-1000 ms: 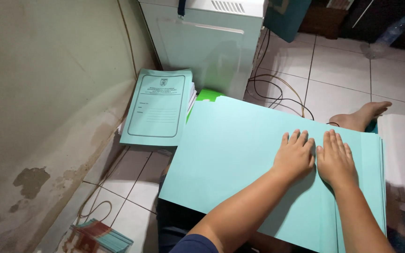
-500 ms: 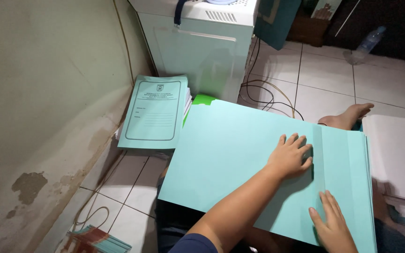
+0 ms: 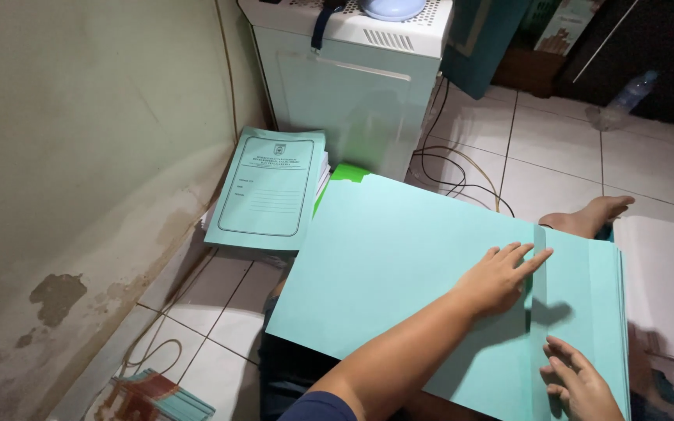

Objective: The person sits on the floor and folds light blue papers in half by hand. They repeatedly smooth the creases with both hands and place the folded papers onto a stack on the floor to their left.

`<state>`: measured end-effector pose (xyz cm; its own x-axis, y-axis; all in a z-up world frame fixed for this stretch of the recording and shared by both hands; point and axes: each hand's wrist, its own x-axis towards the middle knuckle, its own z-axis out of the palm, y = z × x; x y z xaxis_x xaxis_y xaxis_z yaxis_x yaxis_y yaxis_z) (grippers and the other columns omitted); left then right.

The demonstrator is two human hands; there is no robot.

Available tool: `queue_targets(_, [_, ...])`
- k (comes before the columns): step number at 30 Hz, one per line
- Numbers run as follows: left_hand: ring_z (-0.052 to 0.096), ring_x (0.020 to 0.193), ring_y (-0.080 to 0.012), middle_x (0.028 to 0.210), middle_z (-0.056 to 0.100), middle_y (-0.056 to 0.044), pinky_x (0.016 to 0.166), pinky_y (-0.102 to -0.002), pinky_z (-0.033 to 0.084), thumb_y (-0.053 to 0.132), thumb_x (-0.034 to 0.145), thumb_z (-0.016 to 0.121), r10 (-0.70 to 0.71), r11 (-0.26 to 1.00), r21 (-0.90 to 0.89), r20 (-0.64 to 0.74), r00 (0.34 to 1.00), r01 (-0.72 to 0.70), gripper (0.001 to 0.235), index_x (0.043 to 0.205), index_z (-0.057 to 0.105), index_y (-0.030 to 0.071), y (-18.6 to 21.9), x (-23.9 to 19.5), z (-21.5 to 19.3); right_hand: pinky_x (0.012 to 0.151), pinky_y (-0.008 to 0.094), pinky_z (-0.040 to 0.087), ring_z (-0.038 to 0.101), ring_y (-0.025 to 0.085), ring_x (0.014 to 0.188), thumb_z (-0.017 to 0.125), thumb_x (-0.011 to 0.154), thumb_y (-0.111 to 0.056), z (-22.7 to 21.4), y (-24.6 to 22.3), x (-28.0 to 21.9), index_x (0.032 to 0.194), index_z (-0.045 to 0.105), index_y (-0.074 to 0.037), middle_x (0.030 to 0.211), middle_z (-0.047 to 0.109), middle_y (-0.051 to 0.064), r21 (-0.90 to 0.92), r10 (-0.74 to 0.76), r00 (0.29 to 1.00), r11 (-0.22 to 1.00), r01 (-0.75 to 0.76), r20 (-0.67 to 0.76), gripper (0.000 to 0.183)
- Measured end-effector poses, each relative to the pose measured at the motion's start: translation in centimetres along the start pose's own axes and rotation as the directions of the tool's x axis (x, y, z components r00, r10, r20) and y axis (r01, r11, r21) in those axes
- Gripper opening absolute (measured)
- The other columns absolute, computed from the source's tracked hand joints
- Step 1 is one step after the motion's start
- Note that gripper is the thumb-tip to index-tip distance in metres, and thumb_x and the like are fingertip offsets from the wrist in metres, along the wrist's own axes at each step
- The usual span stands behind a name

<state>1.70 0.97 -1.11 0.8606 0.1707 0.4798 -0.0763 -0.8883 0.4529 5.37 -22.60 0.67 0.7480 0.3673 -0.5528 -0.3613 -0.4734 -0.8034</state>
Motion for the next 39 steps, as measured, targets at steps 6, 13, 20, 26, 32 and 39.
queue_targets(6, [0.033,0.160,-0.0375,0.170,0.031,-0.013,0.122,-0.057,0.038,0.028,0.099,0.058,0.159,0.973,0.152,0.086,0.983,-0.171,0.029,0.120,0.078,0.030,0.2,0.4,0.7,0.075,0.035,0.039,0.054,0.026,0.108,0.050,0.110,-0.008,0.8,-0.3,-1.0,0.146,0.058,-0.002,0.141,0.059,0.012,0.003,-0.111,0.992,0.994,0.111,-0.064,0.038])
queue_targets(13, [0.045,0.153,-0.0355,0.159,0.048,-0.007,0.115,-0.052,0.044,0.027,0.098,0.062,0.213,0.971,0.107,0.019,0.977,-0.214,0.025,0.104,0.085,0.032,-1.1,0.6,2.0,0.103,0.046,0.042,0.053,0.028,0.125,0.056,0.105,-0.008,0.8,-1.5,-1.0,0.152,0.048,-0.003,0.144,0.055,0.019,-0.198,-0.154,0.978,0.972,0.125,-0.139,0.048])
queue_targets(20, [0.057,0.138,-0.0356,0.152,0.055,-0.009,0.103,-0.053,0.048,0.018,0.093,0.061,0.195,0.956,0.217,0.026,0.980,-0.196,0.031,0.118,0.076,0.029,-0.8,-0.3,2.1,0.118,0.041,0.032,0.048,0.028,0.143,0.064,0.094,-0.019,1.3,-1.9,-2.2,0.161,0.037,-0.006,0.158,0.046,0.026,-0.308,-0.002,0.998,0.951,-0.018,-0.065,0.074])
queue_targets(26, [0.073,0.098,-0.0351,0.125,0.074,-0.010,0.087,-0.048,0.053,0.032,0.098,0.058,-0.032,0.995,-0.090,0.150,0.988,0.045,0.037,0.126,0.073,0.013,6.2,-4.4,-9.2,0.120,0.039,0.030,0.046,0.026,0.142,0.070,0.095,-0.012,-0.8,-6.0,-5.3,0.153,0.056,-0.009,0.159,0.049,0.013,-0.318,-0.011,0.973,0.946,-0.065,-0.229,0.059])
queue_targets(32, [0.066,0.107,-0.0243,0.128,0.067,-0.003,0.083,-0.040,0.052,0.033,0.102,0.051,-0.337,0.850,-0.286,0.351,0.874,0.443,0.036,0.127,0.069,0.014,8.0,-8.4,-17.4,0.083,0.068,0.047,0.062,0.057,0.104,0.051,0.076,0.018,-21.4,3.6,16.8,0.158,0.053,0.010,0.122,0.067,0.043,-0.029,-0.365,0.906,0.925,0.379,0.212,0.082])
queue_targets(39, [0.062,0.119,-0.0249,0.127,0.069,-0.009,0.100,-0.037,0.047,0.047,0.104,0.043,-0.403,0.564,-0.601,0.400,0.823,0.567,0.051,0.124,0.068,0.008,10.3,-8.4,-20.0,0.094,0.064,0.044,0.057,0.047,0.117,0.045,0.086,0.015,0.0,-17.7,-14.1,0.159,0.048,0.006,0.140,0.060,0.028,-0.166,-0.414,0.905,0.890,0.425,0.095,0.074])
